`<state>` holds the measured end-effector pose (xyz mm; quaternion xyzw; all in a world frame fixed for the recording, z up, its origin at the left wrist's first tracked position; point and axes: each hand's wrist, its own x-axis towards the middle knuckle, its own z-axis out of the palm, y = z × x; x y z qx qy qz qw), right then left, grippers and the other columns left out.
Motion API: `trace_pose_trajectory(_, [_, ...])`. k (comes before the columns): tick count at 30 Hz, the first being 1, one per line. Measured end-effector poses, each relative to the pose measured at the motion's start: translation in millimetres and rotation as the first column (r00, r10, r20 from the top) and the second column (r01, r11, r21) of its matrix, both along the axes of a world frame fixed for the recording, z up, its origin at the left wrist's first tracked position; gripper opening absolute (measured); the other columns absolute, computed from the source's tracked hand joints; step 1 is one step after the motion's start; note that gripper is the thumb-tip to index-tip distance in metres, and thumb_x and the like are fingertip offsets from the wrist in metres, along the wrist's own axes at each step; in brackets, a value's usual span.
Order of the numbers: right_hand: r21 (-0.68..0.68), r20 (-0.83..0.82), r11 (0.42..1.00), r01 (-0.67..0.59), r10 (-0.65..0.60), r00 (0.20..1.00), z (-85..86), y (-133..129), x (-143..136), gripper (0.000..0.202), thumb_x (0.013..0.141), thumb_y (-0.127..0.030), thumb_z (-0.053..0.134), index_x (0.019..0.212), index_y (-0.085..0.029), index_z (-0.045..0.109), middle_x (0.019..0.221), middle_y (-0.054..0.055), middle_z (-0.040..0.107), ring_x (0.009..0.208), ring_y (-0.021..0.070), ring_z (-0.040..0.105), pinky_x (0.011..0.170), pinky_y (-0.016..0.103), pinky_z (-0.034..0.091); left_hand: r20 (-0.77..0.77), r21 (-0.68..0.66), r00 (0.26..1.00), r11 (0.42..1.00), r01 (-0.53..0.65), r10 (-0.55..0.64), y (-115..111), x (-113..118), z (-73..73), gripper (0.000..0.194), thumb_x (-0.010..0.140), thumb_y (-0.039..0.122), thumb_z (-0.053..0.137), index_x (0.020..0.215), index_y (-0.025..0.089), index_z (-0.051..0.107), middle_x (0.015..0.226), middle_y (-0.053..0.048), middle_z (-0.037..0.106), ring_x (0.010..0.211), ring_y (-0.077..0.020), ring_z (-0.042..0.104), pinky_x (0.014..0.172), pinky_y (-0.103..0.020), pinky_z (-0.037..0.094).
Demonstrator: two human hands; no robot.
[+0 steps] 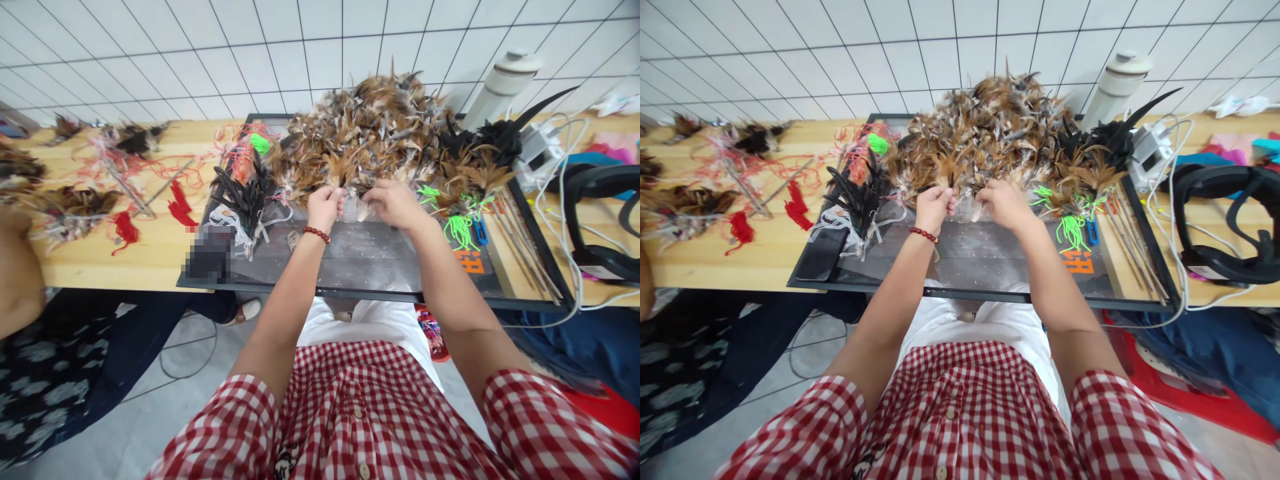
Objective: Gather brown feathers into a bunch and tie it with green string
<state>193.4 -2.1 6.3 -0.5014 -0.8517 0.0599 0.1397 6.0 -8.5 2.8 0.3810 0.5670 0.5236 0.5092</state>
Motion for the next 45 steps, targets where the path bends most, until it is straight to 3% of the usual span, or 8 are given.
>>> trace_pose_trajectory(4, [-0.096,0.043,0.987,-0.132,0.136,0.990,-4.7,1,-2,0.026,0.088,-0.014,0.061,0.103,-0.021,0.080,0.116,0.012,0.074,0.111,0.0296,0.064,0.093,0.040,0.045,0.062,-0.022,0.998,1.000,-0.012,0.014,-2,0,3.2,0.027,0.098,0.009,0.058,0.072,0.015,0.065,0.055,0.006,0.056,0.045,-0.0039,0.049,0.047,-0.017,0.041])
trace_pose_trajectory(10, [0.038,-0.082,0.999,-0.025,0.028,0.996,-2.9,-5,-13,0.030,0.094,-0.014,0.048,0.110,-0.017,0.073,0.107,0.014,0.078,0.102,0.0297,0.068,0.086,0.038,0.045,0.135,-0.104,0.989,0.992,0.077,-0.063,-9,5,7.3,0.026,0.098,0.011,0.060,0.073,0.013,0.066,0.065,0.001,0.068,0.054,-0.0065,0.062,0.059,-0.020,0.053])
trace_pose_trajectory(15, [0.119,-0.060,0.993,-0.026,0.033,0.998,-4.3,-8,-19,0.029,0.099,-0.021,0.047,0.108,-0.017,0.075,0.108,0.016,0.078,0.105,0.0316,0.067,0.091,0.041,0.043,0.079,-0.122,0.992,0.987,0.106,-0.097,-10,9,6.3,0.029,0.098,0.010,0.060,0.069,0.014,0.064,0.059,0.001,0.066,0.054,-0.0082,0.064,0.059,-0.020,0.053])
trace_pose_trajectory(27, [0.146,-0.252,0.988,-0.046,0.083,0.964,-10.5,-6,-21,0.026,0.095,-0.020,0.046,0.111,-0.018,0.067,0.107,0.014,0.078,0.102,0.0287,0.068,0.094,0.040,0.046,-0.073,-0.062,0.971,0.973,0.222,-0.227,-10,8,1.8,0.035,0.095,0.004,0.063,0.061,0.014,0.062,0.052,0.005,0.057,0.048,-0.0056,0.056,0.050,-0.017,0.046])
trace_pose_trajectory(34, [0.139,-0.363,0.990,0.005,0.046,0.931,-8.3,-3,-22,0.020,0.092,-0.022,0.049,0.102,-0.021,0.067,0.101,0.010,0.076,0.095,0.0253,0.067,0.089,0.038,0.049,-0.022,-0.036,0.939,0.939,0.343,-0.344,-12,5,5.0,0.037,0.097,0.006,0.061,0.061,0.013,0.063,0.055,0.002,0.062,0.046,-0.0044,0.055,0.050,-0.017,0.045])
trace_pose_trajectory(36, [0.130,-0.342,0.990,0.052,-0.004,0.940,-7.3,-1,-18,0.022,0.093,-0.022,0.050,0.104,-0.020,0.068,0.102,0.011,0.076,0.096,0.0260,0.067,0.088,0.038,0.049,-0.025,-0.030,0.953,0.953,0.302,-0.302,-11,5,4.8,0.037,0.096,0.004,0.061,0.060,0.013,0.062,0.051,0.004,0.058,0.044,-0.0037,0.052,0.047,-0.017,0.041])
trace_pose_trajectory(41, [0.122,-0.083,0.965,0.233,-0.224,0.971,-9.1,0,-11,0.038,0.090,-0.011,0.045,0.115,-0.016,0.074,0.115,0.018,0.075,0.107,0.0328,0.063,0.090,0.045,0.046,0.097,-0.015,0.995,1.000,-0.004,0.005,-2,2,1.9,0.032,0.098,0.005,0.057,0.069,0.014,0.063,0.053,0.006,0.056,0.043,-0.0028,0.049,0.045,-0.017,0.037])
trace_pose_trajectory(45, [0.019,0.073,0.996,0.082,-0.083,0.994,-7.2,-6,-17,0.047,0.092,-0.009,0.043,0.119,-0.019,0.080,0.121,0.018,0.072,0.114,0.0345,0.060,0.094,0.048,0.044,0.220,-0.033,0.972,0.997,-0.075,0.081,2,0,3.6,0.029,0.100,0.009,0.058,0.072,0.015,0.062,0.055,0.007,0.058,0.045,-0.0023,0.051,0.049,-0.016,0.041])
